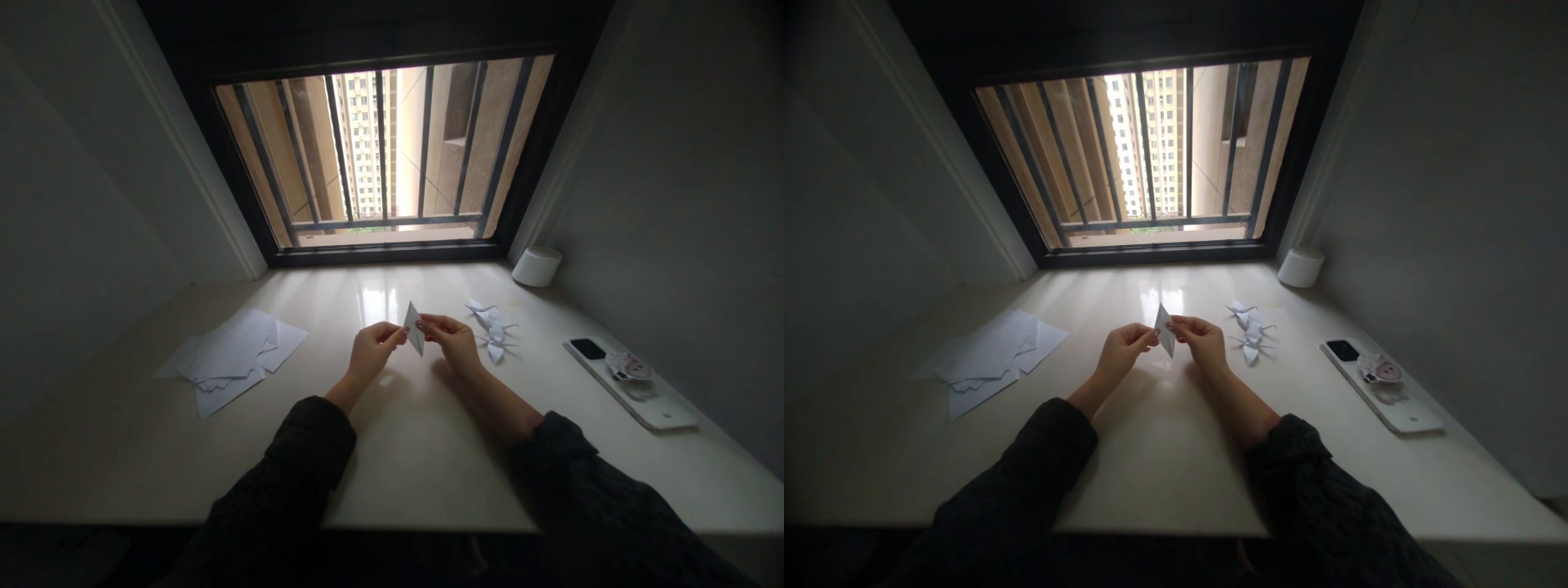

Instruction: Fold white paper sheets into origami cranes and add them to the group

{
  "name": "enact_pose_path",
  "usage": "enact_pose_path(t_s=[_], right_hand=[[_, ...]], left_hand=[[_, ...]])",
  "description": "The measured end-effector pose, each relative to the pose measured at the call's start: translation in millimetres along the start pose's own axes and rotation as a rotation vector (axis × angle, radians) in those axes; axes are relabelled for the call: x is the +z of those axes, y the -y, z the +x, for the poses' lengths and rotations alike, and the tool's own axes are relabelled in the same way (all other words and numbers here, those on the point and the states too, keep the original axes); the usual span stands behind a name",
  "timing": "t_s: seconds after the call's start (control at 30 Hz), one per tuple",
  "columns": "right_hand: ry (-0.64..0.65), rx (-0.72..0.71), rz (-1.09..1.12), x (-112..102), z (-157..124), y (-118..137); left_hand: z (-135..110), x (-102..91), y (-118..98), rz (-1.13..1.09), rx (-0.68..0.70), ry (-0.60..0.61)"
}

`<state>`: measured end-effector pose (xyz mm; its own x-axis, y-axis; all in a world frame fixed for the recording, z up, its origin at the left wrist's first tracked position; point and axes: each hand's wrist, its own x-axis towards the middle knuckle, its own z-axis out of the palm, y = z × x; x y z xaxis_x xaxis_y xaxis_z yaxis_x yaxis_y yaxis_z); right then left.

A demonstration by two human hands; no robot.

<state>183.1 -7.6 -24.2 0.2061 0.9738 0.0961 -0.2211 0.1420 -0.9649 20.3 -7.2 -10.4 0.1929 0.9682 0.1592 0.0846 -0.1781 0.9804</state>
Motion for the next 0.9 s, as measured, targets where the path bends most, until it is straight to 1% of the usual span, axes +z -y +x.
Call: enact_pose_path(t_s=[0.1, 0.27, 0.43, 0.63, 0.73, 0.9], right_hand=[[-0.023, -0.007, -0.023, 0.2, -1.2, 1.4], [-0.003, -0.018, -0.048, 1.7, -3.8, 4.6], [-0.008, -0.052, -0.062, 3.1, -5.3, 5.6], [0.074, -0.106, -0.135, 1.9, -4.8, 1.0], [0.110, -0.143, -0.176, 0.4, -4.1, -1.3], [0.170, -0.174, -0.244, -1.3, -4.3, -0.6]], left_hand=[[-0.5, 0.2, -1.2, 0.004, -0.014, 0.006], [-1.1, 0.7, -3.8, -0.109, -0.121, 0.011], [-0.4, 0.2, -2.0, -0.093, -0.114, 0.017], [0.3, 0.6, 0.8, -0.091, -0.111, 0.010], [0.1, 0.6, 1.7, -0.107, -0.134, -0.001], [-0.4, -0.4, 3.4, -0.110, -0.174, 0.021]])
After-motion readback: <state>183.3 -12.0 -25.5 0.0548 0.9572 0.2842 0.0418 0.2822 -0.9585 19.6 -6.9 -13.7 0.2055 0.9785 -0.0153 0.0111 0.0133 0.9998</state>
